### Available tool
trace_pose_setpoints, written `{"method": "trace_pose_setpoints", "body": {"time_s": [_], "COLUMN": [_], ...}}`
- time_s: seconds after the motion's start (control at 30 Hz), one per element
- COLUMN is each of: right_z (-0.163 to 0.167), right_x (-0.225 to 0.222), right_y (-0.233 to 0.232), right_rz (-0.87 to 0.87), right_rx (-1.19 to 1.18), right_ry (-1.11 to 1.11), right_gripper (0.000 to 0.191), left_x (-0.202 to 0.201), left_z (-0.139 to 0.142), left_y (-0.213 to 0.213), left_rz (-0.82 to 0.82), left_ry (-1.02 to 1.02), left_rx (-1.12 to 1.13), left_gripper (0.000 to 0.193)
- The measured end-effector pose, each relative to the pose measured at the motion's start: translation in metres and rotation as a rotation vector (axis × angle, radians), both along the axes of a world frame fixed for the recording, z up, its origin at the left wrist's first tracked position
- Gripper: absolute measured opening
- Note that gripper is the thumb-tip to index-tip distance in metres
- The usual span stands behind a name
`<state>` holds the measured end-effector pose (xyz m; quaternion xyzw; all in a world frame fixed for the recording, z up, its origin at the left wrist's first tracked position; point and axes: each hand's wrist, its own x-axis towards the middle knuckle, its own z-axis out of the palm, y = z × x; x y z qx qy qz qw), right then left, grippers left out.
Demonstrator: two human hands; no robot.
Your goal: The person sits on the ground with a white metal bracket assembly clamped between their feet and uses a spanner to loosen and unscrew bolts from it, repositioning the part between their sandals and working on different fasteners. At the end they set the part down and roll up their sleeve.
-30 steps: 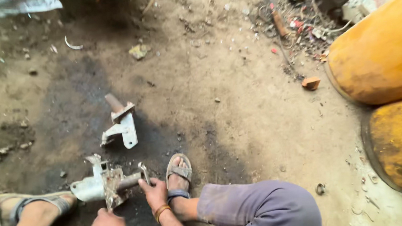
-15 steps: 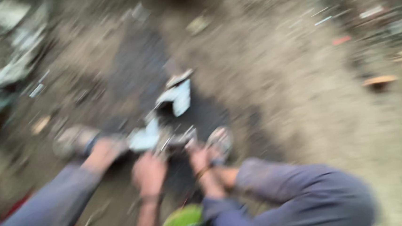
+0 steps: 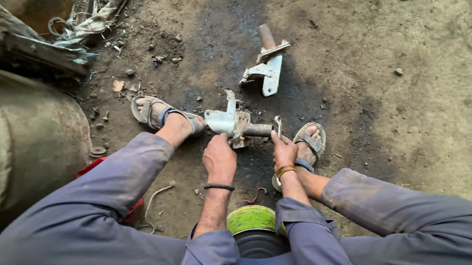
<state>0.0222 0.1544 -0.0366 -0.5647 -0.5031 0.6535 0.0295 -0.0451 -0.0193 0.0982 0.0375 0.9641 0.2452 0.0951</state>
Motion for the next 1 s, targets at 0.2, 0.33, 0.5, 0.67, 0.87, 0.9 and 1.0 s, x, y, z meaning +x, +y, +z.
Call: {"method": "trace_pose_setpoints", "body": {"time_s": [0.2, 0.33, 0.5, 0.67, 0.87, 0.9, 1.0], "right_z": [-0.022, 0.016, 0.108, 0.175, 0.223, 0.223, 0.214], "right_x": [0.004, -0.007, -0.015, -0.024, 0.007, 0.011, 0.017], "right_y": [0.006, 0.027, 0.052, 0.0, -0.056, -0.061, -0.07], "right_rz": [-0.022, -0.208, -0.022, 0.468, 0.661, 0.695, 0.835], "right_rx": [-0.027, -0.152, -0.064, 0.047, 0.713, 0.704, 0.743], "right_ry": [-0.106, 0.042, 0.534, 0.441, 0.499, 0.556, 0.519], "right_gripper": [0.03, 0.027, 0.022, 0.032, 0.028, 0.027, 0.029], "left_x": [0.003, 0.003, 0.008, 0.02, 0.029, 0.028, 0.026], "left_z": [-0.012, -0.013, -0.029, -0.059, -0.09, -0.094, -0.1], "left_y": [0.006, 0.01, 0.016, 0.009, 0.002, 0.003, 0.005], "left_rz": [0.004, 0.017, 0.025, 0.166, 0.131, 0.125, 0.107], "left_ry": [0.008, 0.063, 0.133, 0.059, 0.146, 0.142, 0.107], "left_rx": [-0.001, 0.108, 0.351, 0.52, 0.465, 0.454, 0.406], "left_gripper": [0.011, 0.012, 0.016, 0.021, 0.021, 0.021, 0.02]}}
